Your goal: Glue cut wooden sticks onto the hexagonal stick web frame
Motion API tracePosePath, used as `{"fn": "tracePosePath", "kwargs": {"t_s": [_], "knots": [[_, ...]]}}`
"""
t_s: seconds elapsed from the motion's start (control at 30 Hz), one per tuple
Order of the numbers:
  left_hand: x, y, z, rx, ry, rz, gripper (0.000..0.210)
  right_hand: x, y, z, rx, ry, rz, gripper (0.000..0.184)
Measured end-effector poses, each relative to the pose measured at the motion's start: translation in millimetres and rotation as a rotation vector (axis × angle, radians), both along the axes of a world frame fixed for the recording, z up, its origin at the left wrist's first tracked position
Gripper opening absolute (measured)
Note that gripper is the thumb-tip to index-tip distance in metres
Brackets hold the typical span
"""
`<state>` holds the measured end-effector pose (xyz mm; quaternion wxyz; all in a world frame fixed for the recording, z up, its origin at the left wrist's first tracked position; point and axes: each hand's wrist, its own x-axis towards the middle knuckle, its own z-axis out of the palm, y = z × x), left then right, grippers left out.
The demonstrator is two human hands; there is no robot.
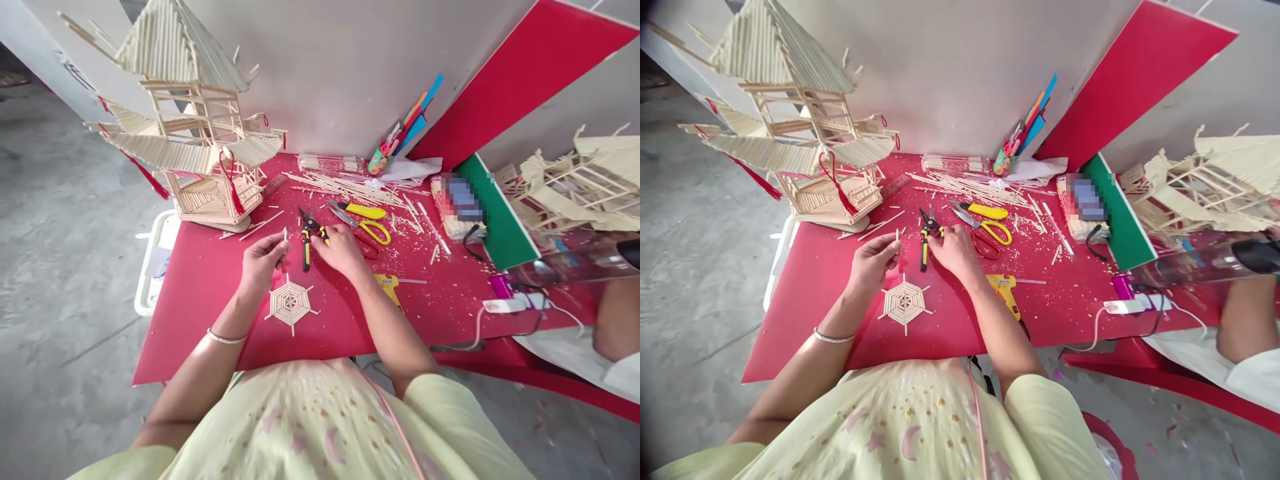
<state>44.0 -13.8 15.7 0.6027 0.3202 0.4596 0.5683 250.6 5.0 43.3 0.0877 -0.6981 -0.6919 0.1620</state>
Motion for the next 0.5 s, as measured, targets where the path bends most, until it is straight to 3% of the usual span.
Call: {"fn": "tracePosePath", "kwargs": {"t_s": [0.07, 0.13, 0.23, 0.4, 0.5], "knots": [[-0.3, -0.6, 1.2, 0.0, -0.021, -0.003, 0.041, 24.9, 7.5, 4.8, 0.026, -0.096, -0.03, 0.059], [-0.7, -1.2, 2.7, 0.006, -0.042, -0.004, 0.04, 50.9, 16.1, 6.3, 0.001, -0.272, -0.112, 0.062], [0.0, -2.0, 5.1, 0.015, -0.066, -0.003, 0.042, 78.8, 27.5, 2.8, -0.119, -0.392, -0.106, 0.065], [0.1, -3.8, 7.7, 0.015, -0.075, 0.011, 0.043, 92.0, 31.6, 1.9, -0.114, -0.399, -0.081, 0.081], [-1.5, -4.2, 8.0, 0.02, -0.058, 0.023, 0.041, 88.3, 16.6, 9.0, 0.009, -0.273, -0.15, 0.079]]}}
